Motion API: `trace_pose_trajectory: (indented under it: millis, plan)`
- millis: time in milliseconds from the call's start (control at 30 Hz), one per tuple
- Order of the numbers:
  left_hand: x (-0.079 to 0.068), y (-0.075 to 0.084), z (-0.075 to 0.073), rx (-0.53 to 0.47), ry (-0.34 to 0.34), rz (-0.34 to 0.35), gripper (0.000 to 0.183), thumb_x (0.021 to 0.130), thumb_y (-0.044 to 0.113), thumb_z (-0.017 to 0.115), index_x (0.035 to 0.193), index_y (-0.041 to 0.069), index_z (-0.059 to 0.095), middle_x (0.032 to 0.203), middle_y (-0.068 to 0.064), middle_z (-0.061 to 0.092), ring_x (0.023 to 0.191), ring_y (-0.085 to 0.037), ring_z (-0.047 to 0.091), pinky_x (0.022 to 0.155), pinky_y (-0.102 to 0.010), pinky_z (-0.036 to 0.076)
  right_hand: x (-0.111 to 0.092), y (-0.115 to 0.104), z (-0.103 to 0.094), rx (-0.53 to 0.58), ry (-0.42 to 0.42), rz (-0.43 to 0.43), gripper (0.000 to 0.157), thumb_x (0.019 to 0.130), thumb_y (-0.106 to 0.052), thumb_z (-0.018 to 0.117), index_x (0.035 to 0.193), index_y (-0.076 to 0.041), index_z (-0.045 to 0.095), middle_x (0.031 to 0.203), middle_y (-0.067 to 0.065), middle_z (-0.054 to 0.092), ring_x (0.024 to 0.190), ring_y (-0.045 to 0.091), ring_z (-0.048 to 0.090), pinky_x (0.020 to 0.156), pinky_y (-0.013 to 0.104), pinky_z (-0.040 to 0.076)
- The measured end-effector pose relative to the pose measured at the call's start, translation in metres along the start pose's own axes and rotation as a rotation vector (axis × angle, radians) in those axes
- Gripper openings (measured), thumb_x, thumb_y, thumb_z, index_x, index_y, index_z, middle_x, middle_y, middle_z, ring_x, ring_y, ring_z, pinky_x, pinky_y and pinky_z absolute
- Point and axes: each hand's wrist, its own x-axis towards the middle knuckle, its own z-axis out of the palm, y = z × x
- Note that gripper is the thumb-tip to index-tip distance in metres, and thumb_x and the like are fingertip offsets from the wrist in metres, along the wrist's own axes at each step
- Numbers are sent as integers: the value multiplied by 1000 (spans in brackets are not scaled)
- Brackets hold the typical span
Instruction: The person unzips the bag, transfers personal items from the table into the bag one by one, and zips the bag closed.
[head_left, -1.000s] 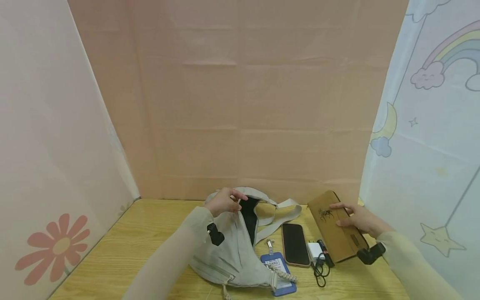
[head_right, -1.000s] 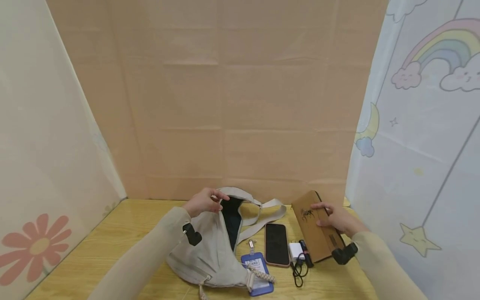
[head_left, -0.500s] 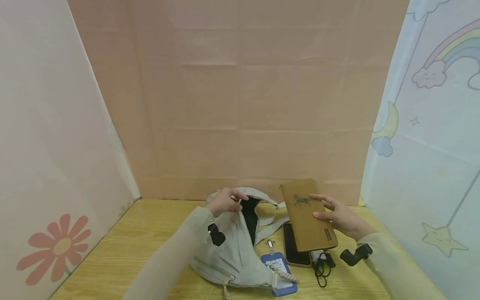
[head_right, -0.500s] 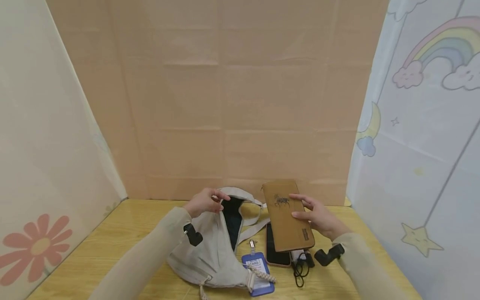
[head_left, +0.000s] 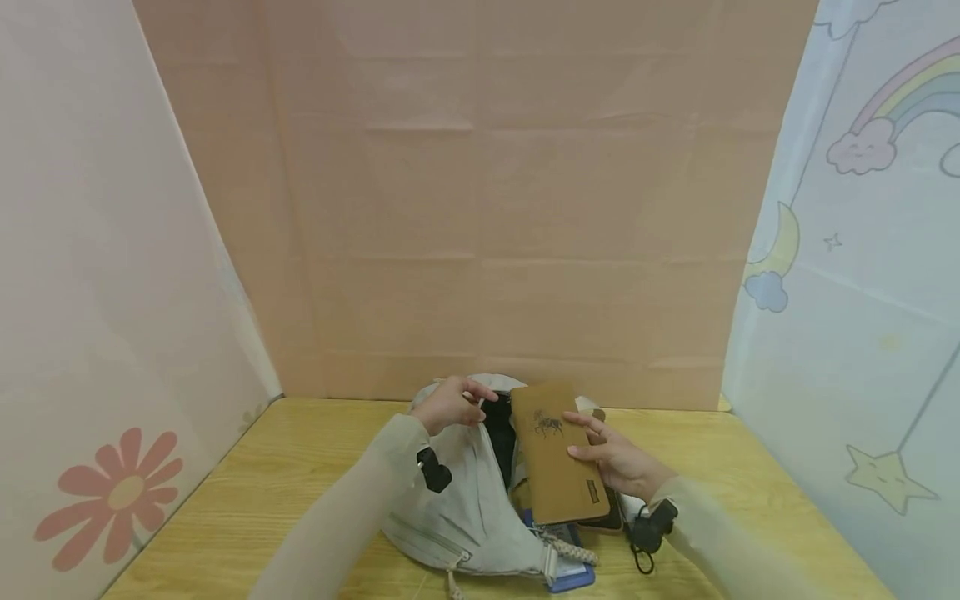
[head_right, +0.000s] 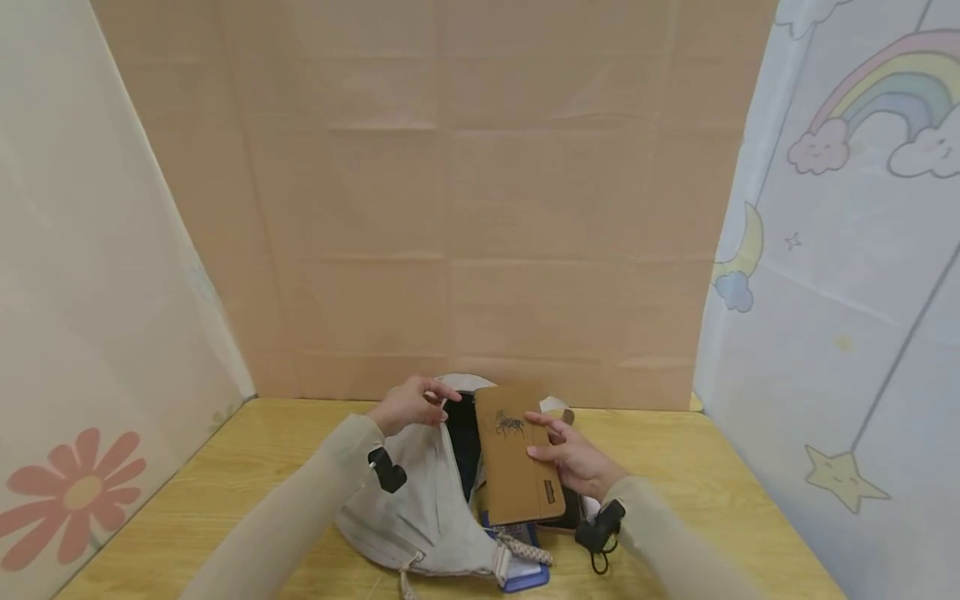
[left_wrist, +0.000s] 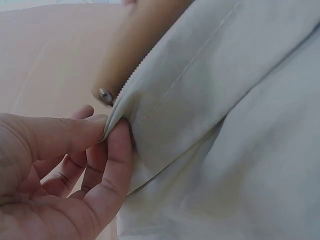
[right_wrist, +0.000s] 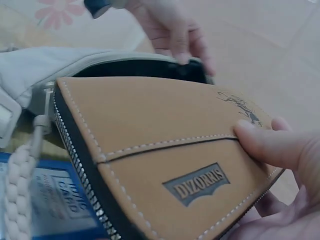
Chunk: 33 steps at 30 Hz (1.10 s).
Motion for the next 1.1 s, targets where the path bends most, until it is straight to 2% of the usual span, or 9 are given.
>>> trace_pose_trajectory:
  millis: [67, 133, 267, 400, 733, 1000, 1100]
  plan:
    - [0, 0, 0, 2, -3, -5, 35, 84, -12, 61, 116, 2, 69, 84, -3, 41, 72, -15, 48, 65, -27, 50, 6, 4, 5, 0, -2, 12, 59, 97, 0, 52, 148, -22, 31, 141, 3, 36, 105, 17, 62, 88, 40, 53]
    - [0, 0, 1, 3, -6, -8, 35, 85, -12, 61, 116, 2, 69, 83, -2, 39, 72, -15, 48, 65, -27, 50, 11, 8, 10, -4, -5, 23, 62, 97, -1, 52, 151, -18, 26, 135, 1, 41, 107, 19, 62, 89, 43, 52]
    - [1, 1, 3, 6, -5, -11, 34, 85, -12, 61, 114, 3, 70, 84, -2, 38, 73, -15, 51, 65, -27, 51, 20, 11, 18, -13, 17, 43, 66, 97, -1, 54, 153, -15, 21, 140, 8, 35, 107, 20, 62, 89, 43, 52]
    - [2, 2, 4, 14, 4, -16, 34, 85, -11, 62, 114, 3, 70, 88, -2, 40, 74, -15, 52, 66, -27, 52, 27, 11, 26, -28, 43, 53, 68, 95, -1, 56, 153, -13, 21, 143, 15, 34, 106, 20, 62, 89, 44, 51]
    - [4, 1, 5, 30, 9, -7, 34, 83, -11, 63, 115, 1, 69, 85, -2, 42, 72, -15, 50, 65, -27, 51, 38, 8, 38, -48, 88, 71, 67, 95, 0, 56, 152, -10, 23, 146, 20, 31, 101, 19, 63, 85, 43, 52]
    - [5, 0, 6, 38, 16, -17, 34, 84, -10, 63, 115, 1, 69, 85, -3, 44, 72, -15, 52, 64, -28, 50, 44, 8, 48, -70, 127, 59, 66, 94, 1, 57, 151, -8, 27, 138, 17, 42, 97, 18, 64, 82, 42, 53]
    - [6, 0, 7, 46, 17, -21, 34, 84, -10, 64, 116, 1, 68, 85, -3, 44, 71, -15, 51, 63, -27, 50, 45, 9, 51, -72, 139, 58, 66, 93, 2, 57, 151, -7, 27, 136, 18, 42, 95, 19, 64, 81, 42, 53]
